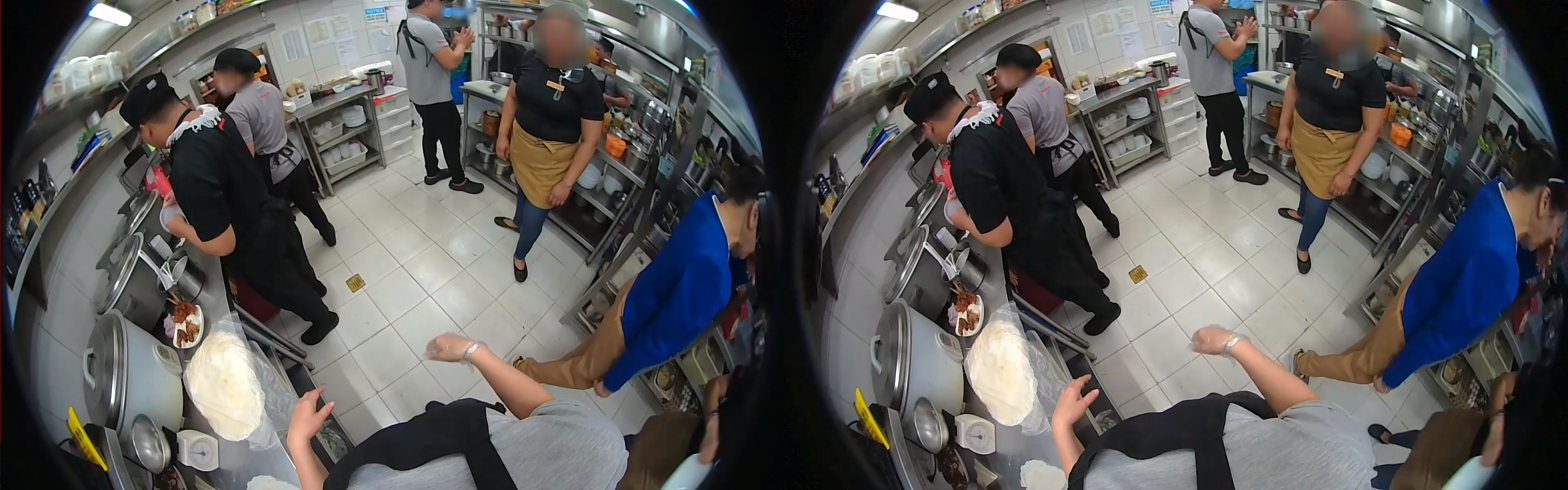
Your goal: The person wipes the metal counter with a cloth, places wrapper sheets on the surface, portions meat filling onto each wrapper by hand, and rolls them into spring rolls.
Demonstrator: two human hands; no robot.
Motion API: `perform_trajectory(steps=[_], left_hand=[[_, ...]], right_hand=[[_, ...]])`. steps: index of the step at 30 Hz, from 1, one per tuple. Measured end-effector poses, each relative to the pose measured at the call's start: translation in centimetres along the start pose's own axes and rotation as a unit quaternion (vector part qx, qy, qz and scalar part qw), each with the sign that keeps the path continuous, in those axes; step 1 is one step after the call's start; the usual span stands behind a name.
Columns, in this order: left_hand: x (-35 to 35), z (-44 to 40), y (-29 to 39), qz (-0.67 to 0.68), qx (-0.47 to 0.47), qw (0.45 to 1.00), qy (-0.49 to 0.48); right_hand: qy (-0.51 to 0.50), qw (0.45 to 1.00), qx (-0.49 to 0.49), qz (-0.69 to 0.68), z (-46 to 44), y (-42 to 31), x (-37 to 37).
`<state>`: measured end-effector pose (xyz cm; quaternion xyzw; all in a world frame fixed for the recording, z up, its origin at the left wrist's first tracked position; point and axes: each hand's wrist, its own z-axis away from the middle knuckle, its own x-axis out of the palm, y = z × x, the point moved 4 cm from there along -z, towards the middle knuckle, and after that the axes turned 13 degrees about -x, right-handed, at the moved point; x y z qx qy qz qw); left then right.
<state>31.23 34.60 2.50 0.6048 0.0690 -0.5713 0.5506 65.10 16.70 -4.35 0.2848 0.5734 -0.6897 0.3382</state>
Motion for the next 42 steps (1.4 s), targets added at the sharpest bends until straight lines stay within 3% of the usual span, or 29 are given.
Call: perform_trajectory(steps=[4,6,8,10,12,13,14,15,16,19,20,21,22,24,25,27,28,30,32,34,37,39,41,42], left_hand=[[1.2,-0.5,0.5,0.007,0.026,1.0,-0.016],[3.2,-0.5,-0.3,-0.001,-0.021,0.997,-0.072],[5.9,-0.9,-2.0,-0.029,-0.027,0.991,-0.131],[6.8,-0.8,-2.3,-0.045,-0.035,0.984,-0.166],[7.0,-1.2,-2.2,-0.029,-0.009,0.986,-0.166],[6.6,-1.3,-1.9,-0.03,-0.009,0.985,-0.168],[5.8,-1.6,-1.3,-0.032,-0.004,0.987,-0.158],[4.9,-1.8,-0.9,-0.034,0.0,0.988,-0.147],[4.2,-2.2,-0.4,-0.035,0.0,0.989,-0.144],[3.0,-3.1,1.5,-0.035,0.036,0.99,-0.13],[2.9,-3.6,2.5,-0.048,0.058,0.987,-0.14],[2.8,-4.0,3.6,-0.061,0.08,0.984,-0.15],[2.9,-4.4,4.7,-0.06,0.098,0.983,-0.145],[2.7,-4.4,7.6,-0.041,0.128,0.981,-0.143],[2.7,-4.1,8.8,-0.024,0.155,0.978,-0.137],[3.2,-3.0,9.6,-0.002,0.168,0.975,-0.148],[3.0,-2.5,9.5,0.017,0.184,0.97,-0.156],[1.3,-0.3,8.0,0.043,0.162,0.975,-0.147],[-0.7,2.3,4.4,0.072,0.118,0.984,-0.113],[-3.5,5.1,-0.6,0.066,0.061,0.996,0.011],[-7.5,11.5,-5.4,0.073,-0.077,0.985,0.134],[-8.9,15.7,-7.8,0.072,-0.122,0.964,0.225],[-8.1,20.8,-8.1,0.094,-0.195,0.943,0.255],[-8.5,22.3,-7.9,0.082,-0.196,0.937,0.277]], right_hand=[[0.013,0.98,-0.096,-0.171,-0.4,-5.8,-5.5],[0.129,0.952,-0.127,-0.246,-0.4,-8.1,-9.4],[0.223,0.888,-0.166,-0.365,0.3,-10.1,-13.1],[0.229,0.889,-0.183,-0.352,2.4,-12.0,-18.0],[0.354,0.874,-0.263,-0.206,6.2,-14.0,-24.1],[0.403,0.815,-0.368,-0.197,7.8,-14.1,-26.7],[0.504,0.789,-0.266,-0.23,9.5,-14.9,-28.7],[0.546,0.699,-0.355,-0.295,10.6,-15.8,-30.2],[0.589,0.665,-0.346,-0.303,11.8,-16.4,-30.9],[0.547,0.628,-0.4,-0.383,10.1,-15.2,-29.4],[0.509,0.611,-0.394,-0.46,7.7,-14.9,-27.3],[0.485,0.593,-0.32,-0.557,4.9,-13.6,-23.9],[0.422,0.579,-0.324,-0.618,1.6,-13.1,-20.0],[0.227,0.497,-0.211,-0.811,-5.9,-10.3,-9.5],[0.14,0.345,-0.142,-0.917,-7.7,-11.4,-5.5],[0.114,0.263,-0.031,-0.957,-9.8,-13.1,-1.1],[0.098,0.268,-0.021,-0.958,-10.4,-13.9,-1.2],[0.041,0.345,-0.104,-0.932,-11.7,-16.1,-2.4],[0.09,0.404,-0.126,-0.901,-13.1,-17.1,-4.2],[0.048,0.419,-0.148,-0.894,-15.0,-18.8,-4.4],[-0.002,0.406,-0.052,-0.912,-17.8,-23.4,-1.5],[-0.082,0.448,-0.031,-0.89,-20.2,-27.0,2.0],[-0.148,0.456,-0.159,-0.863,-20.3,-32.7,3.7],[-0.176,0.47,-0.134,-0.854,-20.3,-34.4,4.8]])
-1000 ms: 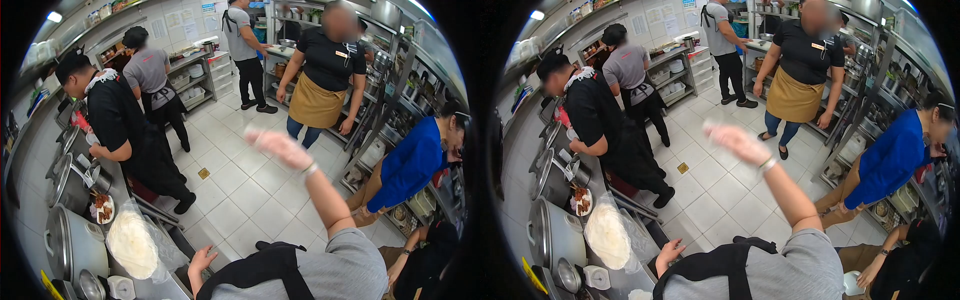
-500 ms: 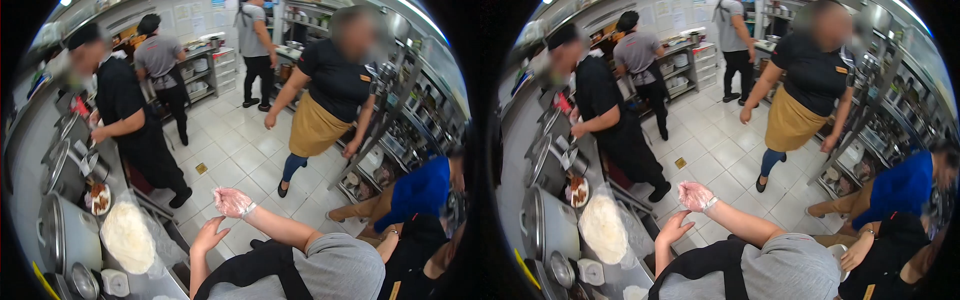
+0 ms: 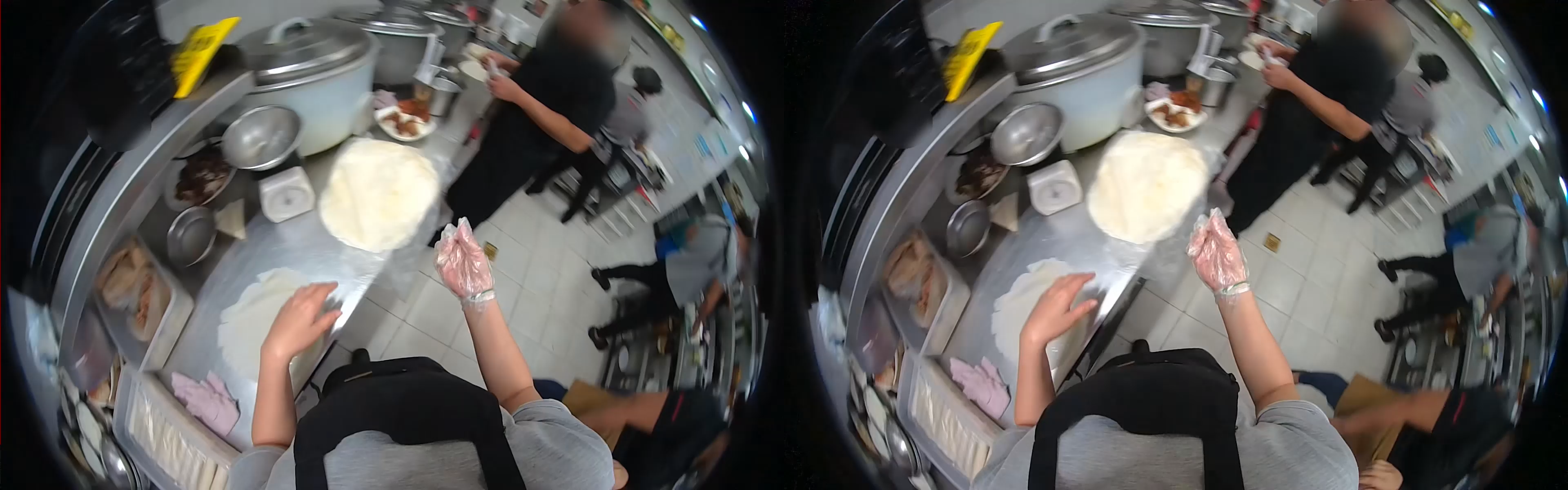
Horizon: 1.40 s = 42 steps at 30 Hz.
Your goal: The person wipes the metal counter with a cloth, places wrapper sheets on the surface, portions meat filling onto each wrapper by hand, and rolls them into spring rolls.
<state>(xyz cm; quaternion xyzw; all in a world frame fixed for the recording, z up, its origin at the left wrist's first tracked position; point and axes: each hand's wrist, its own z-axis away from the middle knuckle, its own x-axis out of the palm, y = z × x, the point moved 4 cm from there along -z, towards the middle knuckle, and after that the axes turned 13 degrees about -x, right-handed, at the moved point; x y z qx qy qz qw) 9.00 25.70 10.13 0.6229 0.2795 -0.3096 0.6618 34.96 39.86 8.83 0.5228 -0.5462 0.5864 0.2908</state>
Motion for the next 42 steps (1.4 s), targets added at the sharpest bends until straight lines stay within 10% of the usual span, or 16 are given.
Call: perform_trajectory(steps=[3,5,16,22,29,32,36,42], left_hand=[[0.9,4.2,-4.5,0.017,-0.068,0.997,0.012],[1.3,6.2,-5.4,0.02,-0.116,0.993,-0.003],[3.1,9.3,-7.7,0.066,-0.215,0.971,0.084],[4.5,8.7,-8.8,-0.008,-0.268,0.943,0.195],[10.0,8.2,-2.6,0.023,-0.254,0.946,0.198],[10.3,9.5,-1.7,0.062,-0.271,0.944,0.178],[7.8,12.7,-1.4,0.114,-0.343,0.907,0.217],[4.7,18.8,-3.0,0.102,-0.456,0.815,0.344]], right_hand=[[-0.034,0.974,-0.021,0.223,-1.9,4.1,-1.0],[0.068,0.98,0.02,0.187,-2.4,6.8,-0.2],[-0.149,0.91,0.38,0.075,0.1,24.8,1.6],[-0.351,0.854,0.286,0.254,-4.2,20.1,1.3],[-0.179,0.866,0.222,0.411,-8.8,16.9,-2.3],[-0.347,0.726,0.24,0.543,-7.8,21.0,-2.1],[-0.57,0.571,-0.069,0.587,-9.0,29.4,-0.1],[-0.717,0.309,0.04,0.624,-7.5,36.2,1.8]])
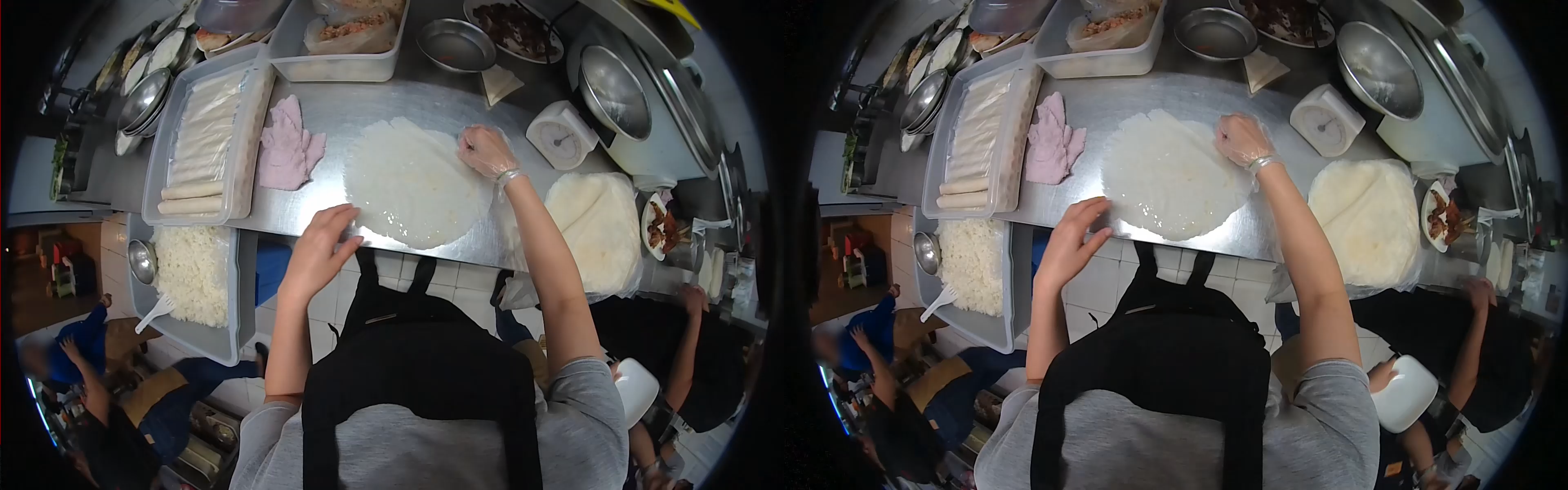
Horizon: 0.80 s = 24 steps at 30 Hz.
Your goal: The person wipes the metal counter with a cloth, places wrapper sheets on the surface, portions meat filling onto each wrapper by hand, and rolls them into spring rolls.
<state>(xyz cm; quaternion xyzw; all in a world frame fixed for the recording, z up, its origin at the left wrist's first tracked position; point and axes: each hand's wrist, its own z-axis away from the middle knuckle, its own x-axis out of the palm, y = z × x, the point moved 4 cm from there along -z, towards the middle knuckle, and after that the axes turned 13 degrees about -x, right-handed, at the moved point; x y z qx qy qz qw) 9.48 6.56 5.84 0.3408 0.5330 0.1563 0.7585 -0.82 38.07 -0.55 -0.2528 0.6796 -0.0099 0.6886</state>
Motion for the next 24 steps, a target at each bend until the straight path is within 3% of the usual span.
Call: perform_trajectory(steps=[1,3,4,6,10,12,16,18,19,21,24], left_hand=[[-0.7,0.0,-0.6,0.003,-0.012,1.0,0.024],[-1.6,-0.2,-1.8,0.009,-0.014,0.999,0.038],[-2.1,-0.5,-2.4,0.003,-0.007,0.999,0.051],[-2.9,-2.3,-3.9,0.001,0.034,0.996,0.08],[-1.7,-9.4,-5.3,0.096,-0.009,0.991,0.093],[-0.2,-11.7,-4.9,-0.004,-0.006,0.991,0.136],[2.0,-12.4,-3.7,-0.055,-0.012,0.998,0.039],[2.1,-13.0,-3.1,0.019,-0.022,1.0,0.002],[1.7,-13.6,-2.6,0.013,-0.014,1.0,-0.009],[-1.1,-15.3,-0.7,0.27,0.027,0.962,-0.016],[-5.0,-15.2,2.7,0.351,0.066,0.934,-0.009]], right_hand=[[-0.002,1.0,-0.003,0.007,-0.3,0.0,-0.5],[0.133,0.984,0.001,-0.117,0.2,-0.1,-2.3],[0.131,0.985,-0.004,-0.113,0.7,0.0,-2.4],[0.235,0.943,0.119,-0.203,2.8,1.5,-2.2],[0.243,0.917,0.171,-0.265,6.9,1.2,0.6],[0.161,0.904,0.26,-0.299,8.1,-1.5,1.1],[0.245,0.925,0.171,-0.234,8.9,-3.0,2.9],[0.327,0.841,0.18,-0.391,8.6,-2.8,1.6],[0.366,0.849,0.153,-0.348,7.9,-2.9,-0.2],[0.409,0.853,0.124,-0.298,6.4,-2.6,-4.1],[0.393,0.852,0.086,-0.335,4.9,-3.5,-8.7]])
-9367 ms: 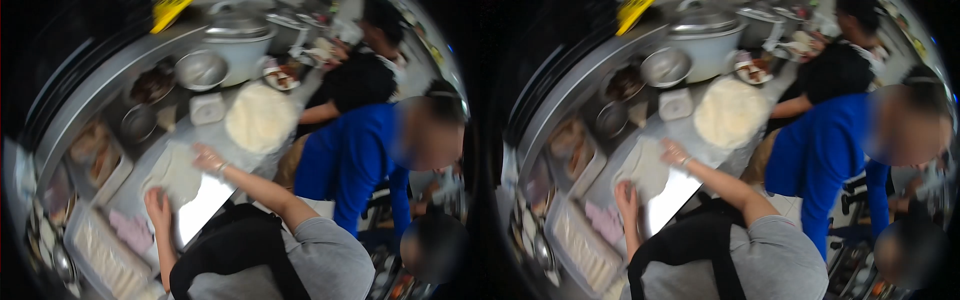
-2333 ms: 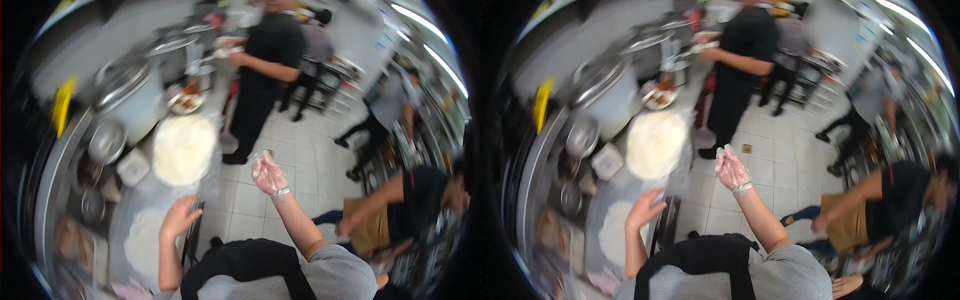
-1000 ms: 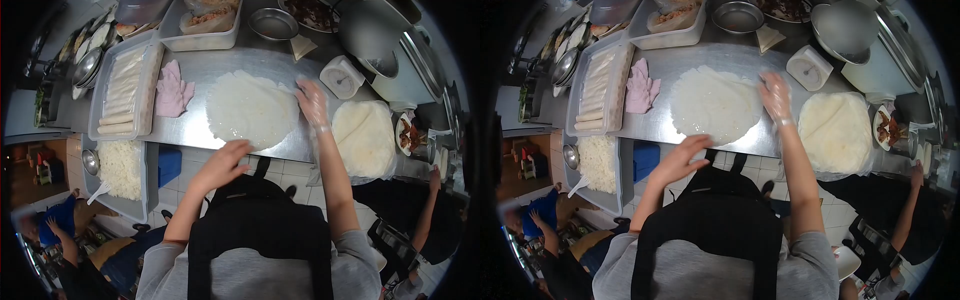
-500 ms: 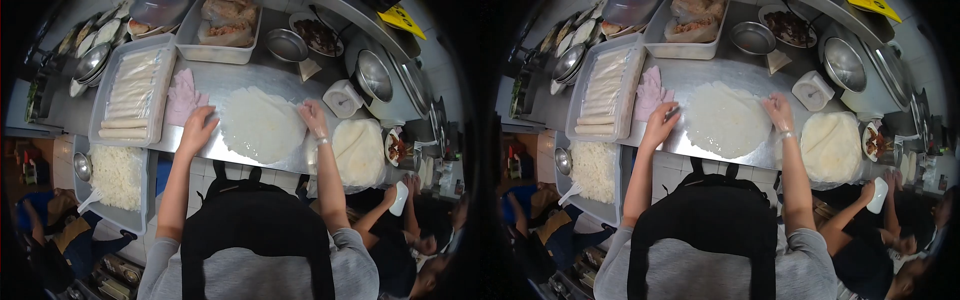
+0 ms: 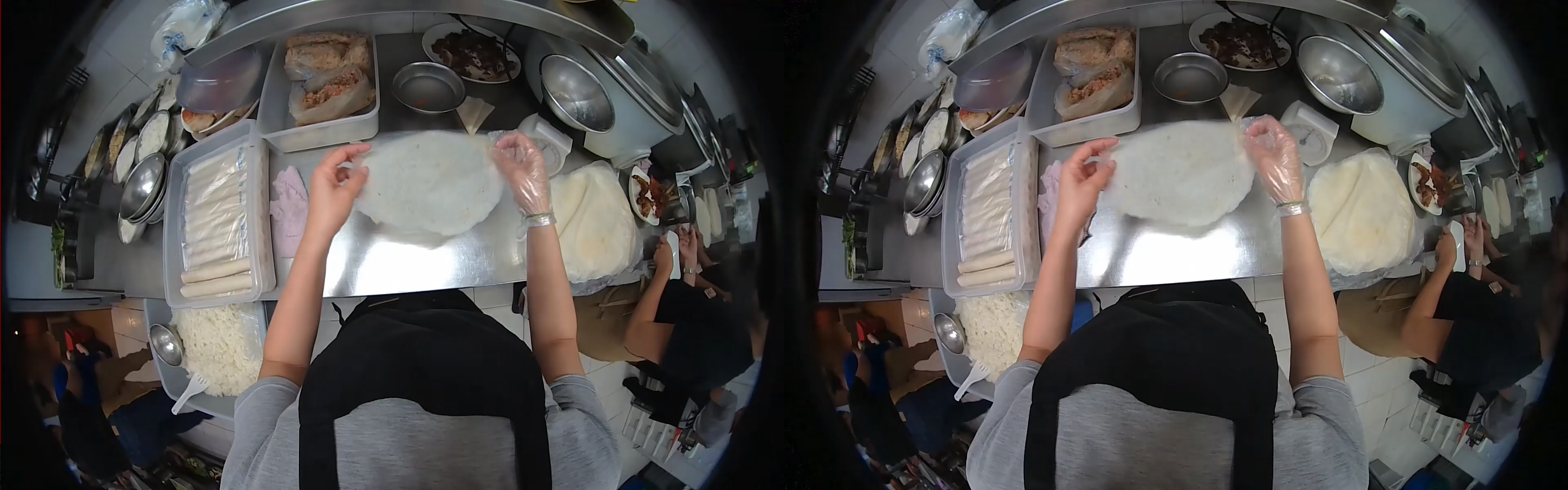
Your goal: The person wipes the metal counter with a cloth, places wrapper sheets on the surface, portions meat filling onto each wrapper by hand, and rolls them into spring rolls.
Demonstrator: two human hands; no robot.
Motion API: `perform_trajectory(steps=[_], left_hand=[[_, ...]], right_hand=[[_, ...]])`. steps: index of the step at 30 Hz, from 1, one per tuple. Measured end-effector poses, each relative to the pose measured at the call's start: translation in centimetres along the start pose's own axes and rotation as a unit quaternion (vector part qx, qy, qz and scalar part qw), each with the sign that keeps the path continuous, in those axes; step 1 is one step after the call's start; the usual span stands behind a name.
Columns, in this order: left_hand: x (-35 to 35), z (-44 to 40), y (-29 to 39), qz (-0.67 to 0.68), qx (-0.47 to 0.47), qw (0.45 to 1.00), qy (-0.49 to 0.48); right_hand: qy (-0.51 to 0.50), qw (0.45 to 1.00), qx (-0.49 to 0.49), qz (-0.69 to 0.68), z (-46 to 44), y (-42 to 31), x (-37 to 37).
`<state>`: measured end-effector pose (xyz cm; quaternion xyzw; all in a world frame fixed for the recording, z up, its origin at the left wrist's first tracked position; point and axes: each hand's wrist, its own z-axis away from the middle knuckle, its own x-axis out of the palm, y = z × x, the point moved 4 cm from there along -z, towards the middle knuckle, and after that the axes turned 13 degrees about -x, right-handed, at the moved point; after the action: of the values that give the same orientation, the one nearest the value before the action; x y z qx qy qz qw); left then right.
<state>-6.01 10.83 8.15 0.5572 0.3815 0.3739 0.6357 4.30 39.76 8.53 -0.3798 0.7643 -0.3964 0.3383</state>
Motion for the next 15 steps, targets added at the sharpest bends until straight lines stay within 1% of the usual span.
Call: perform_trajectory(steps=[1,3,4,6,7,8,9,10,12,13,15], left_hand=[[-0.2,0.1,-0.3,0.002,-0.003,1.0,0.0],[-0.7,1.2,-0.6,-0.069,0.056,0.996,0.029],[-0.7,1.6,-1.8,-0.067,0.051,0.996,0.033],[-0.5,2.3,-7.0,-0.001,-0.068,0.998,0.017],[-0.4,2.8,-9.0,0.002,-0.074,0.997,0.023],[-0.3,3.3,-11.2,0.008,-0.128,0.991,0.036],[-0.1,3.6,-11.8,0.015,-0.179,0.982,0.049],[0.1,3.8,-12.0,0.02,-0.184,0.981,0.054],[0.2,5.0,-11.7,0.029,-0.173,0.982,0.075],[0.0,5.3,-11.1,0.029,-0.165,0.982,0.084],[-0.7,6.1,-10.5,0.023,-0.176,0.98,0.095]], right_hand=[[-0.002,1.0,0.003,0.001,0.1,0.1,0.0],[0.0,0.999,0.032,-0.027,0.6,0.5,0.1],[-0.006,0.999,0.035,-0.027,1.4,1.8,0.4],[0.014,0.999,0.051,0.007,4.0,6.2,1.1],[0.005,0.999,0.054,0.006,5.4,7.6,1.8],[0.023,0.994,0.101,-0.04,7.2,9.0,2.3],[0.041,0.985,0.147,-0.084,7.8,9.3,2.7],[0.033,0.985,0.15,-0.083,7.7,9.3,2.7],[0.017,0.993,0.103,-0.056,8.1,8.5,2.5],[0.015,0.992,0.108,-0.059,8.3,7.8,2.4],[-0.026,0.978,0.207,-0.019,8.6,7.1,2.0]])
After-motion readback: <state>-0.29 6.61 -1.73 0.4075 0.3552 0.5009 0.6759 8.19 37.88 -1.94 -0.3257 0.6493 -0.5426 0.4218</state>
